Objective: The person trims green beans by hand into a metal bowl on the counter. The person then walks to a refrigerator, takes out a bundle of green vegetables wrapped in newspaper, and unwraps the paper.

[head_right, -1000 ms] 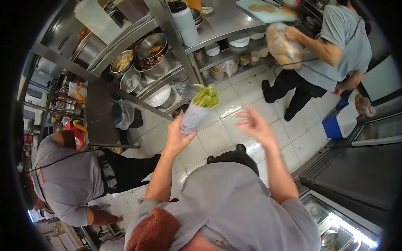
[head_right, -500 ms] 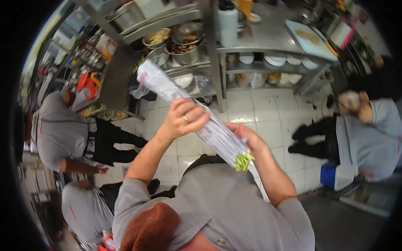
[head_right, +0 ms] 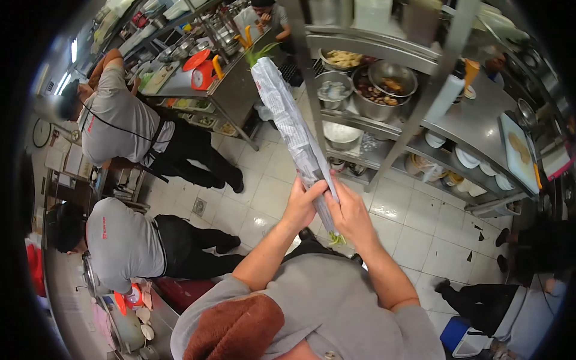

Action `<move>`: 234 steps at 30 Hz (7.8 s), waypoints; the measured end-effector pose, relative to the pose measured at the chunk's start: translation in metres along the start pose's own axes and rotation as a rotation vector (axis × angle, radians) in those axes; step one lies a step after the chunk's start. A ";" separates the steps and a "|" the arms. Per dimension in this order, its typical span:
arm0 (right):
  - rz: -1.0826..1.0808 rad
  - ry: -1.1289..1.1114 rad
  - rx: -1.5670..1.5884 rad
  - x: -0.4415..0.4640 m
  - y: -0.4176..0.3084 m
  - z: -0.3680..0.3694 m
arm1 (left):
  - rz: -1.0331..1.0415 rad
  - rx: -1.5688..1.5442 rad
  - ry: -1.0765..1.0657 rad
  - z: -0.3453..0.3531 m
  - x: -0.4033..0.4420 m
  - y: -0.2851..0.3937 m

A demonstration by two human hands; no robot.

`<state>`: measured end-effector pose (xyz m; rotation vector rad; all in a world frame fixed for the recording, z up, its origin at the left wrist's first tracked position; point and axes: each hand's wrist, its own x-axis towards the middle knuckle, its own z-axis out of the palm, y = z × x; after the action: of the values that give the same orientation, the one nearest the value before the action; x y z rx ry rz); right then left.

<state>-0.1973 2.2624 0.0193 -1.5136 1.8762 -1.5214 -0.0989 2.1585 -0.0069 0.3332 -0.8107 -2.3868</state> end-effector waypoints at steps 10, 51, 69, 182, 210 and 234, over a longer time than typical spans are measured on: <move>0.134 0.049 -0.017 0.089 0.016 0.077 | -0.043 0.006 -0.027 -0.098 0.041 0.084; -0.188 0.475 0.013 0.173 -0.035 -0.078 | -0.094 -0.011 0.235 -0.080 0.083 0.028; -0.004 0.114 0.043 0.132 0.026 -0.070 | -0.089 -0.241 0.151 -0.078 0.101 0.054; -0.662 0.532 -1.326 0.445 -0.203 -0.019 | 0.430 -0.115 0.576 -0.307 0.272 0.458; -0.932 1.379 -1.187 0.484 -0.187 -0.173 | 0.650 -0.204 0.210 -0.269 0.236 0.380; -0.986 0.537 -0.637 0.430 -0.168 -0.087 | 0.893 -0.155 0.523 -0.257 0.166 0.422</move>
<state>-0.3469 1.9669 0.3530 -2.8606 2.1425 -1.9377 0.0643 1.6657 0.0464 0.3992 -0.3910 -1.4179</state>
